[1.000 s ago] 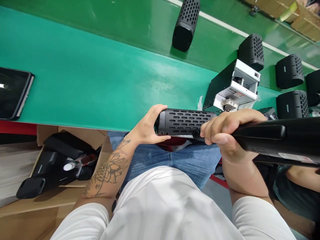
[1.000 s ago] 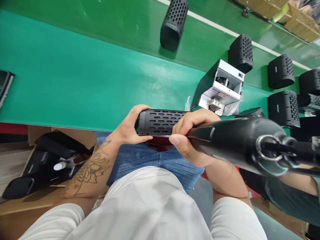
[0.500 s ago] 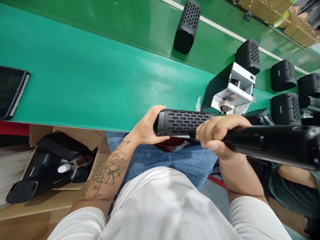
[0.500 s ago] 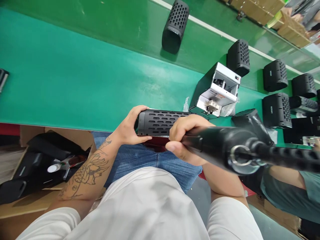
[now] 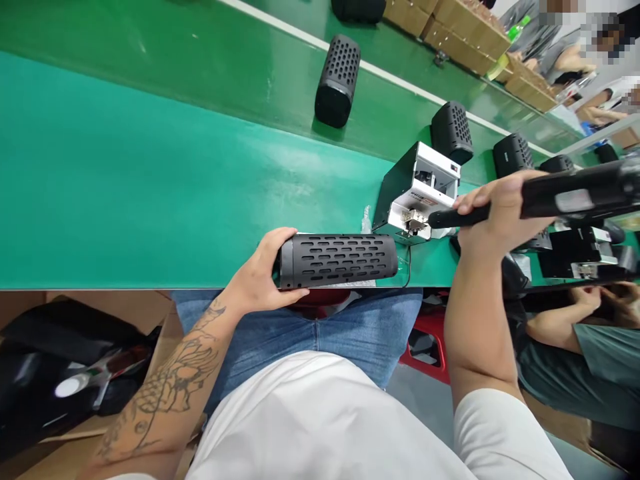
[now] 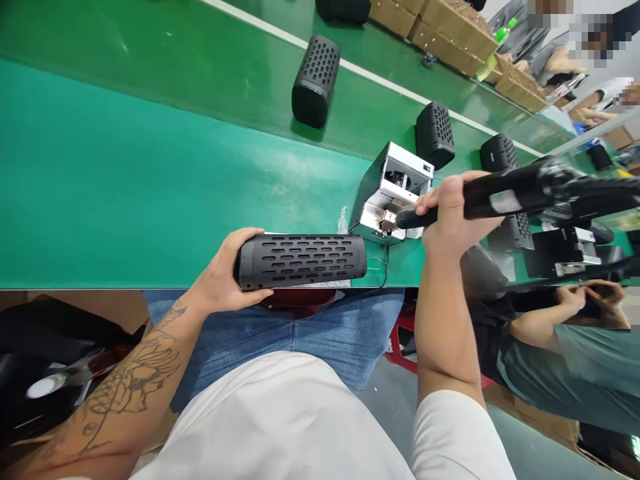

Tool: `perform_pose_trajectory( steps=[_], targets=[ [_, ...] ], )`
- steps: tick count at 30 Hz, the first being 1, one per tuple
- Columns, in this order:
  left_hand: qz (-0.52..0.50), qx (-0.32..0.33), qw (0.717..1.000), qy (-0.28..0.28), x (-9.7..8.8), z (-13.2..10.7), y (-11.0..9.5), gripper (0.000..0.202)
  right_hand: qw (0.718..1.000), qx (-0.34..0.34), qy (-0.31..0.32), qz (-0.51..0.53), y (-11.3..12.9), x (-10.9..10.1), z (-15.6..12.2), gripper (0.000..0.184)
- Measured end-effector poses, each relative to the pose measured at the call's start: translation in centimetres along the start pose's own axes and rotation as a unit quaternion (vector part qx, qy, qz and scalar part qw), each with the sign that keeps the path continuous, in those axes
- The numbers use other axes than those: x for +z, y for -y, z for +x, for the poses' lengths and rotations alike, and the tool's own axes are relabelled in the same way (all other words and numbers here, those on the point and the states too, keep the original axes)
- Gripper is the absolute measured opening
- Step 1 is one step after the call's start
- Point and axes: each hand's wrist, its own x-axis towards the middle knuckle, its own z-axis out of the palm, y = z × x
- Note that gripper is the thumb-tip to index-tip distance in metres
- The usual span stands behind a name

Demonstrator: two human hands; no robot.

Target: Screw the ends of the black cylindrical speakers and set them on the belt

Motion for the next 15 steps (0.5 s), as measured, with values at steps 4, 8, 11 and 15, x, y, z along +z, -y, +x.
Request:
perform_pose_trajectory(
  steps=[4,8,11,15],
  targets=[
    [0.006,-0.013,1.0,0.015,-0.2,-0.1,0.1,0.127,0.999,0.022,0.023,-0.019,-3.0,-1.3,-1.5,0.058],
    [0.006,-0.005,1.0,0.022,-0.1,-0.2,0.4,0.131,0.999,0.044,0.017,-0.025,-1.2,-1.0,-2.4,0.055],
    [0.008,0.001,1.0,0.019,0.1,-0.1,0.6,0.136,0.998,0.055,0.006,-0.006,2.3,0.2,-3.0,0.052],
    [0.009,-0.001,1.0,0.028,0.3,0.0,0.6,0.144,0.998,0.037,0.033,0.041,7.6,0.4,-3.1,0.057]
  ],
)
